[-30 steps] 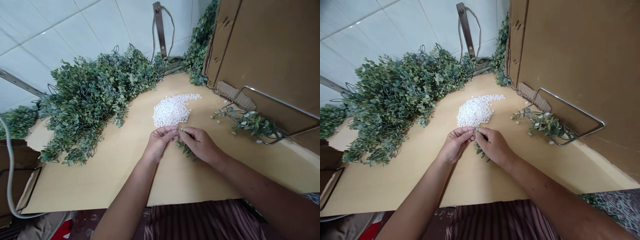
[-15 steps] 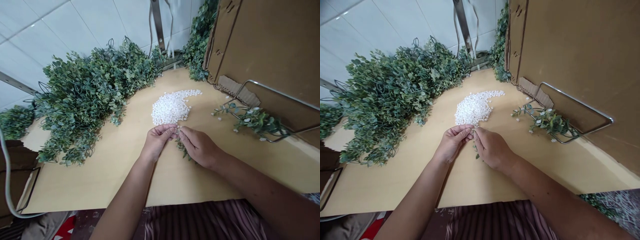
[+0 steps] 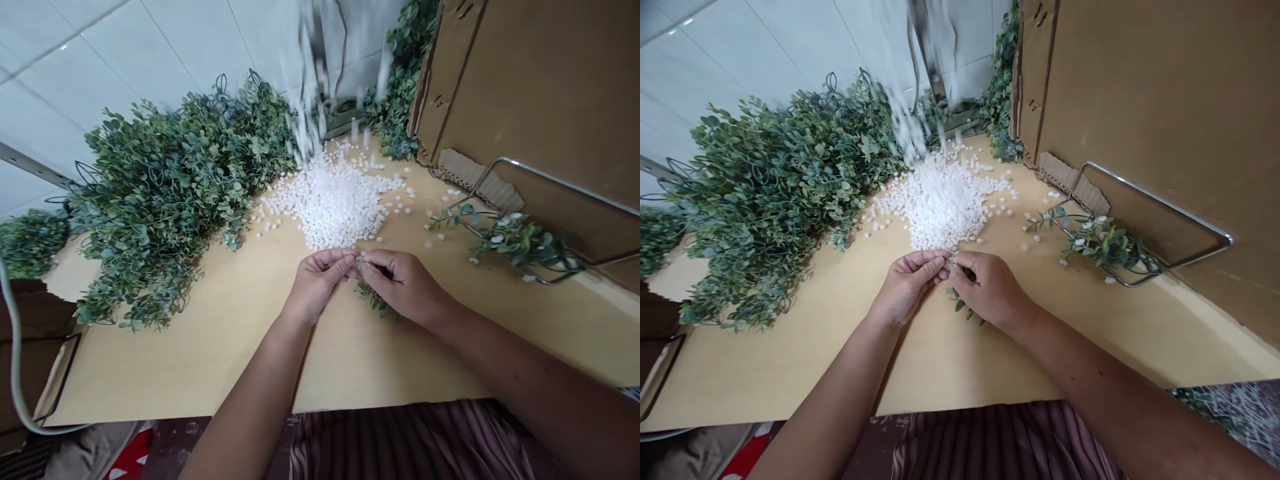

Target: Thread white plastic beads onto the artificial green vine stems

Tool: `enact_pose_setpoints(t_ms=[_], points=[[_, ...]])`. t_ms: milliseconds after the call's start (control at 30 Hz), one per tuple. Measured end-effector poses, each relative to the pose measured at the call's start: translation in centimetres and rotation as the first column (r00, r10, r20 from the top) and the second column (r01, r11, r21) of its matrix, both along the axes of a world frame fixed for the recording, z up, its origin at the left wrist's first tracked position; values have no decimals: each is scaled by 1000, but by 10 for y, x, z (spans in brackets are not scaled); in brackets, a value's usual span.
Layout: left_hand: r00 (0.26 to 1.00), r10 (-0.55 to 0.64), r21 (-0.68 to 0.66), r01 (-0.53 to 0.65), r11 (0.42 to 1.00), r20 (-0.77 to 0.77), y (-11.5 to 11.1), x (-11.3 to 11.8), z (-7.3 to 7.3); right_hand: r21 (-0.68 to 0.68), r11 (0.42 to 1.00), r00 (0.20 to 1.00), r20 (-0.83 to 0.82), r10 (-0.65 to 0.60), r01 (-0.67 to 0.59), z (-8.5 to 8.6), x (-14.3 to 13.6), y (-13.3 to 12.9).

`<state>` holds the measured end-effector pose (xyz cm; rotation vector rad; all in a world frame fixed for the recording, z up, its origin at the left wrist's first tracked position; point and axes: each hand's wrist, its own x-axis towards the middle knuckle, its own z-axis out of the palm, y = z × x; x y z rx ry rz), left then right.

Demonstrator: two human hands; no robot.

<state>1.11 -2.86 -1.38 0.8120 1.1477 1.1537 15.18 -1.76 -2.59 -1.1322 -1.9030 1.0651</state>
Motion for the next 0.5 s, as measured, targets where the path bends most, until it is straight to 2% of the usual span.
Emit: enact_pose_setpoints(t_ms=[133,500], points=[[1000,21,-45,-21,999,14,0,-2,-2,27,1000,1000,-11,-2,2,-1,-1,1],[997,40,-48,-37,998,65,1,-4,-3,14,1000,998,-57,20,-20,-3,0,3]])
